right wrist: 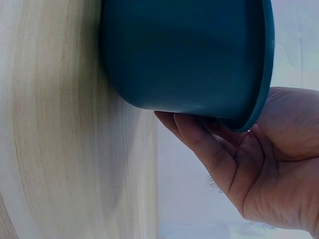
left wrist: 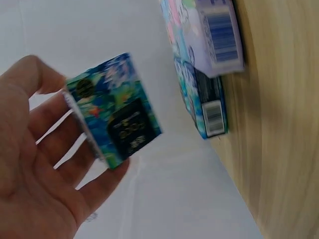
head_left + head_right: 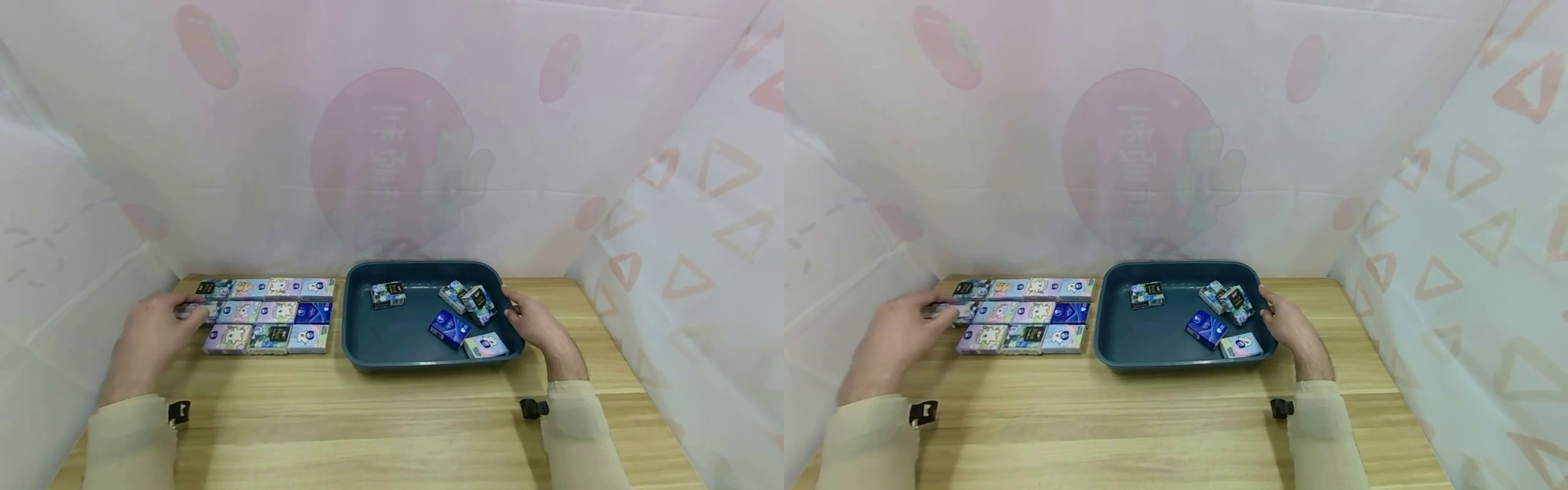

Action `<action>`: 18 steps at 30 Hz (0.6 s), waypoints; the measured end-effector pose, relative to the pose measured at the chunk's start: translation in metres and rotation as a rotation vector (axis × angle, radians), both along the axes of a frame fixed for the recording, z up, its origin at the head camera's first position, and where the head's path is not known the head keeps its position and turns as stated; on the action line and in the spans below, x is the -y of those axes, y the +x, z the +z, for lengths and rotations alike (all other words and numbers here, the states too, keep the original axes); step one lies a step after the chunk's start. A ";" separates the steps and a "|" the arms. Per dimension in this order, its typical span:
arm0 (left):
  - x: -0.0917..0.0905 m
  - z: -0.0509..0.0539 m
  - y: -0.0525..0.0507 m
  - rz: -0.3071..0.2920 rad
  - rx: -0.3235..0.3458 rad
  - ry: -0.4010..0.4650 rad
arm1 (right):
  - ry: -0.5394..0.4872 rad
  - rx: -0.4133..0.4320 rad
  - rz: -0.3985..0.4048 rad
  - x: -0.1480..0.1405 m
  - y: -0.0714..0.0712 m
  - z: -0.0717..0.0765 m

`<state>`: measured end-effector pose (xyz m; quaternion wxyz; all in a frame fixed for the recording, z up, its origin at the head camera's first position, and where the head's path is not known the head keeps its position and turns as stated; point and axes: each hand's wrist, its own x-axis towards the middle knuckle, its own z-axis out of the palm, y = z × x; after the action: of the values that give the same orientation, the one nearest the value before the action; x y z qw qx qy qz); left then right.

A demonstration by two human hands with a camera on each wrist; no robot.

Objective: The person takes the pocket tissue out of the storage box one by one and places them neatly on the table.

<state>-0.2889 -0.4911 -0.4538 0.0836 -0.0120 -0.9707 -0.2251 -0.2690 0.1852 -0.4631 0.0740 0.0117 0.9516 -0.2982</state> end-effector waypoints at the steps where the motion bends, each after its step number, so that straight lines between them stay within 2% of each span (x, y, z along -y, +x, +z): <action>1: 0.003 0.000 0.000 -0.005 0.021 -0.007 | 0.000 0.000 0.000 0.000 0.000 0.000; 9: 0.023 -0.008 0.000 -0.040 0.154 -0.058 | 0.005 -0.003 0.002 -0.001 0.000 0.000; 18: 0.034 -0.017 -0.003 -0.061 0.228 -0.084 | 0.005 -0.007 0.007 -0.001 0.000 0.000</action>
<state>-0.2915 -0.5251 -0.4705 -0.0347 -0.0193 -0.9816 -0.1867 -0.2686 0.1858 -0.4634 0.0714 0.0075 0.9526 -0.2956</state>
